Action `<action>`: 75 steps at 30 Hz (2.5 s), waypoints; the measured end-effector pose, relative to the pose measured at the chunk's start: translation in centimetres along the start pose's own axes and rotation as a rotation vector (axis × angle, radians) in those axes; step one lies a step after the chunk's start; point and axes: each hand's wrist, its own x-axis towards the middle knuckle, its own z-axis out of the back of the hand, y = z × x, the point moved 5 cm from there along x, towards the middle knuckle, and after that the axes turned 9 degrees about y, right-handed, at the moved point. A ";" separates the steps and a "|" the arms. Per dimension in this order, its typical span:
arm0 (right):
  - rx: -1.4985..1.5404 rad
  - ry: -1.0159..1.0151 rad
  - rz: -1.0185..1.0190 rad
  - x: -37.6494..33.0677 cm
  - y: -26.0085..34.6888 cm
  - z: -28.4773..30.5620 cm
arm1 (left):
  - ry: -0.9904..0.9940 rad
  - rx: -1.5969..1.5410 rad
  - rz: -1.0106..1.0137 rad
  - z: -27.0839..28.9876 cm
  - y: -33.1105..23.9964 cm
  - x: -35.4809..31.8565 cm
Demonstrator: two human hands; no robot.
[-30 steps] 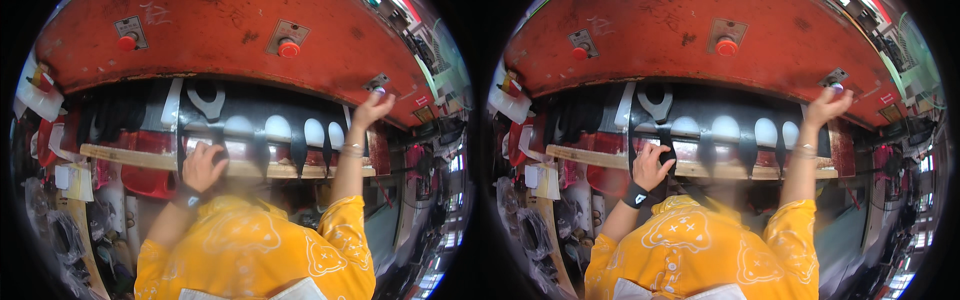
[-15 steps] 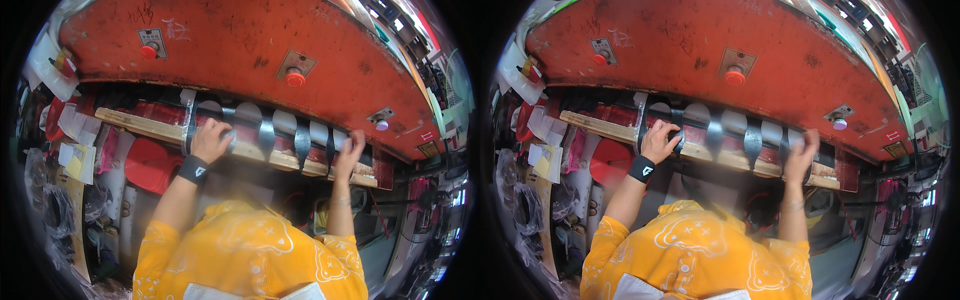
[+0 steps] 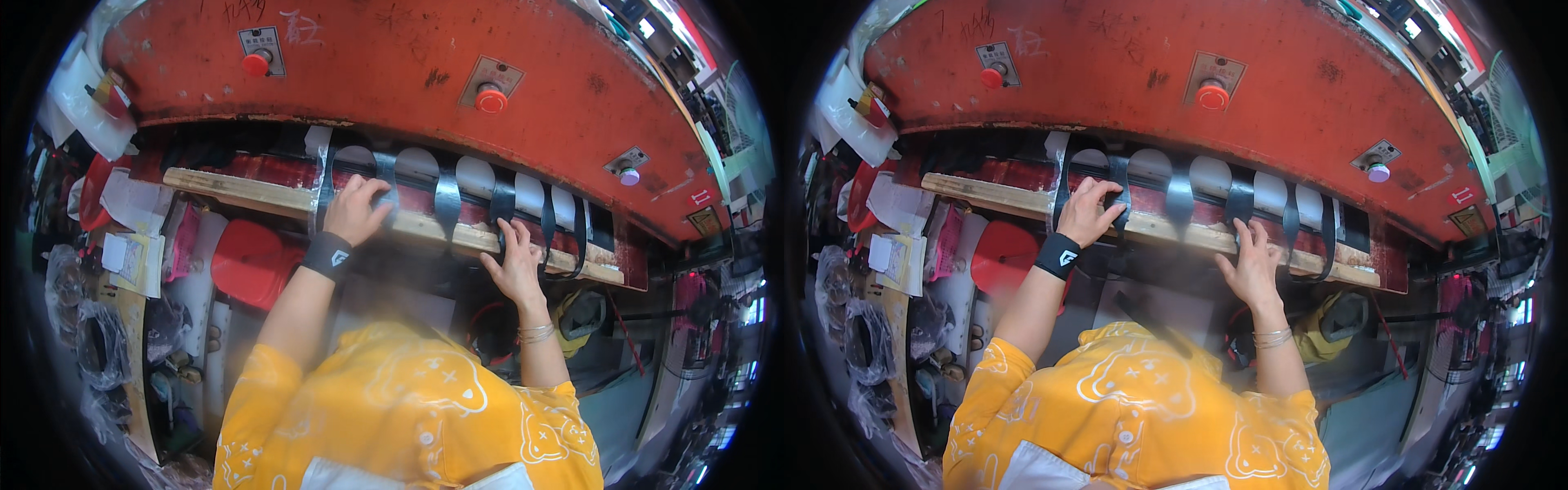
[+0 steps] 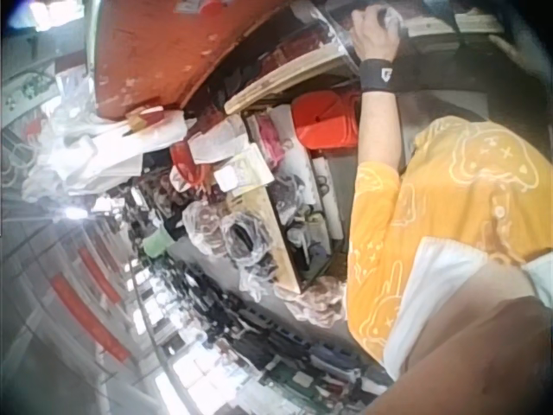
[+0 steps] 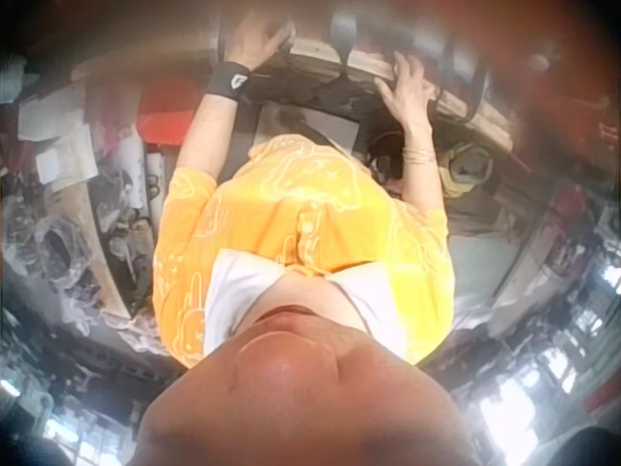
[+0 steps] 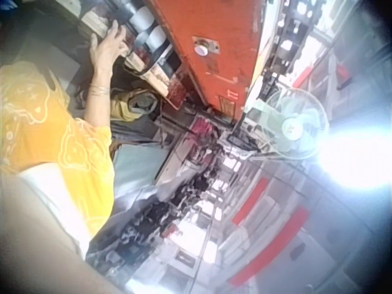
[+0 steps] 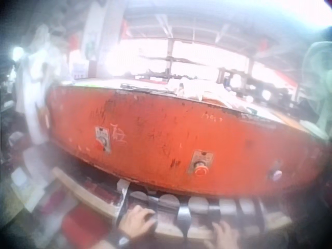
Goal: The person feeds black rubber shoe sole parts through a red roller machine, pressing and aligning them by hand. They then use green shears to trim edges and place the finished pieces into a plastic bag on the table.
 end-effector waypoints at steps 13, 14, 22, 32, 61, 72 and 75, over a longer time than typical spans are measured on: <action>0.202 -0.057 0.370 4.7 12.0 3.6 | 0.077 -0.172 0.253 2.9 -1.3 -8.3; 0.170 -0.061 0.399 5.9 14.6 1.9 | -0.110 -0.197 0.170 4.2 -1.3 -8.2; 0.214 0.047 0.382 5.1 23.0 -4.2 | -0.077 -0.069 0.001 4.6 -0.6 -10.3; 0.251 -0.008 0.346 -0.3 15.0 -1.0 | 0.106 0.406 0.090 3.8 -3.6 -14.1; 0.419 -1.305 -0.188 10.0 -17.9 18.0 | 0.212 -0.091 -0.292 -4.1 -5.6 -4.8; 0.106 -0.038 0.201 -0.7 -0.4 1.1 | 0.149 0.054 -0.199 -4.5 -5.9 -0.7; 0.053 -0.001 0.093 -1.4 0.9 1.3 | 0.124 0.059 -0.203 -4.7 -6.0 -0.9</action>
